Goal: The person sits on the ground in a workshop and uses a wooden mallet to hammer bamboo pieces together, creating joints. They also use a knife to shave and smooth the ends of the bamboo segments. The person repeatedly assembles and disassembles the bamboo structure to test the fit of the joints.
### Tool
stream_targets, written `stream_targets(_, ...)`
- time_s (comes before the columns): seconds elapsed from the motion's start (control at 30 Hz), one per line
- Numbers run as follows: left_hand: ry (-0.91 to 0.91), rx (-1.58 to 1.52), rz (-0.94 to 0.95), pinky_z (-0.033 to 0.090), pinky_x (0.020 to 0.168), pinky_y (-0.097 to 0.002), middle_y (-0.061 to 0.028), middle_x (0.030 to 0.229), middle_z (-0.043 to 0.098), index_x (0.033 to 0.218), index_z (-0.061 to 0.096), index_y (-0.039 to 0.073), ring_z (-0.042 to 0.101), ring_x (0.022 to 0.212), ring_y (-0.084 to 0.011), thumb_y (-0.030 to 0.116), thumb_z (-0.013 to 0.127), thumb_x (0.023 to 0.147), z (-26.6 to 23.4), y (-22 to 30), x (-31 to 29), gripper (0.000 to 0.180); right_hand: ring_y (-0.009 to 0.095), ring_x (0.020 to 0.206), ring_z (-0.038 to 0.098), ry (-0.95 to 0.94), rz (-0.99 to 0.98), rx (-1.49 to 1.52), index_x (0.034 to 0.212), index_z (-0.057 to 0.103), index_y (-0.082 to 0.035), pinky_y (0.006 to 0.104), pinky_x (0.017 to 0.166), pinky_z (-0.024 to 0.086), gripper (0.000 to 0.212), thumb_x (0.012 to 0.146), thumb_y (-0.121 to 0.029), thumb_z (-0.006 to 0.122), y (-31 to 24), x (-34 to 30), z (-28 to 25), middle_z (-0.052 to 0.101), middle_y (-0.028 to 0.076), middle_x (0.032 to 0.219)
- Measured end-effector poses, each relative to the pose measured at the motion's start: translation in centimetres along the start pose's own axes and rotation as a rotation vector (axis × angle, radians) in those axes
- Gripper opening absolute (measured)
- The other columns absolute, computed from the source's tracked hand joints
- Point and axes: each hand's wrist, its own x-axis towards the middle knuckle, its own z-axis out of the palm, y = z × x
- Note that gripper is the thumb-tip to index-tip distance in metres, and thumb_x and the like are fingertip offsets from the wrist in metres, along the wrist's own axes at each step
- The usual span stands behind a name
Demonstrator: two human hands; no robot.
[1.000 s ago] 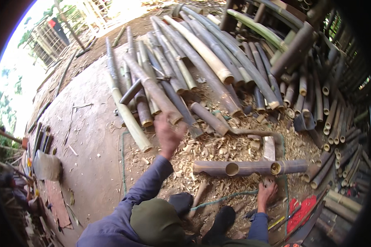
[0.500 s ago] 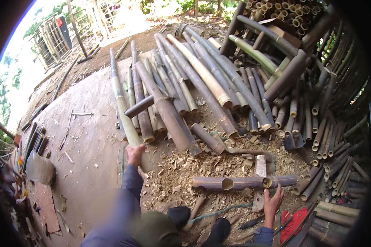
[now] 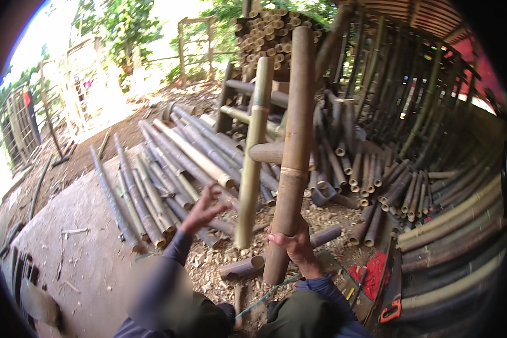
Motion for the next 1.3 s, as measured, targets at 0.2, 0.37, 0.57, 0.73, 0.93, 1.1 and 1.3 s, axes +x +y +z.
stream_targets(0.2, -0.175, 0.085, 0.562, 0.058, 0.095, -0.0355, -0.0209, 0.134, 0.063, 0.149, 0.051, -0.001, 0.061, 0.132, -0.0273, 0.027, 0.08, 0.097, 8.1, 22.1, 6.8, 0.066, 0.035, 0.094, 0.076, 0.46, -0.235, -0.531, 0.132, 0.056, -0.004, 0.0455, 0.086, 0.06, 0.066, 0.077, -0.019, 0.088, 0.9, -3.1, -2.1, 0.074, 0.018, 0.102)
stream_targets(0.37, -0.035, -0.388, 0.223, 0.054, 0.055, -0.0315, -0.0039, 0.073, 0.067, 0.088, 0.073, 0.0, 0.064, 0.058, -0.015, 0.009, 0.086, 0.082, 16.1, 26.6, 8.0, 0.016, 0.045, 0.113, 0.065, 0.302, -0.479, -1.145, 0.148, 0.045, 0.002, 0.0542, 0.094, 0.053, 0.097, 0.08, -0.047, 0.093, 2.0, -5.2, -2.9, 0.063, 0.026, 0.128)
stream_targets(0.57, -0.007, -0.289, 0.183, 0.058, 0.063, -0.0303, -0.007, 0.081, 0.072, 0.092, 0.074, -0.002, 0.069, 0.066, -0.0158, 0.012, 0.083, 0.072, 15.0, 24.9, 3.4, 0.026, 0.044, 0.133, 0.054, 0.666, -0.314, -1.117, 0.159, 0.035, 0.003, 0.0529, 0.113, 0.046, 0.105, 0.082, -0.039, 0.093, -0.5, -9.9, -14.7, 0.05, 0.029, 0.145)
stream_targets(0.73, -0.102, -0.344, 0.334, 0.06, 0.072, -0.0326, -0.0107, 0.089, 0.073, 0.101, 0.072, -0.004, 0.071, 0.076, -0.0189, 0.017, 0.078, 0.074, 13.4, 25.1, 0.5, 0.034, 0.042, 0.142, 0.048, 0.451, -0.152, -0.938, 0.16, 0.032, 0.001, 0.051, 0.12, 0.041, 0.109, 0.077, -0.032, 0.094, 0.2, -8.8, -17.6, 0.047, 0.028, 0.151)
stream_targets(0.93, -0.154, -0.377, 0.368, 0.06, 0.08, -0.0344, -0.012, 0.097, 0.07, 0.118, 0.065, -0.003, 0.07, 0.087, -0.0218, 0.029, 0.079, 0.079, 11.9, 22.3, -1.5, 0.052, 0.028, 0.087, 0.074, 0.445, -0.13, -0.672, 0.125, 0.058, -0.001, 0.0412, 0.083, 0.059, 0.063, 0.08, -0.026, 0.093, 2.5, -6.3, -17.1, 0.075, 0.014, 0.102)
stream_targets(1.1, 0.076, -0.468, 0.291, 0.058, 0.092, -0.0403, -0.0139, 0.12, 0.063, 0.141, 0.054, 0.001, 0.066, 0.105, -0.0264, 0.022, 0.075, 0.094, 8.6, 20.6, 5.1, 0.055, 0.027, 0.085, 0.071, 0.531, -0.185, -0.602, 0.111, 0.065, -0.002, 0.0401, 0.08, 0.057, 0.047, 0.081, -0.03, 0.088, 3.0, -6.7, -15.2, 0.071, 0.013, 0.094)
stream_targets(1.3, -0.196, 1.252, 1.04, 0.028, 0.129, -0.0659, -0.0153, 0.172, 0.032, 0.159, 0.045, 0.036, 0.032, 0.158, -0.0397, 0.009, 0.079, 0.079, 7.3, 14.5, 0.2, 0.091, 0.02, 0.094, 0.07, 0.385, 0.107, -0.367, 0.124, 0.065, 0.002, 0.0359, 0.084, 0.058, 0.062, 0.078, -0.033, 0.089, 2.6, -6.8, -15.6, 0.072, 0.01, 0.106)
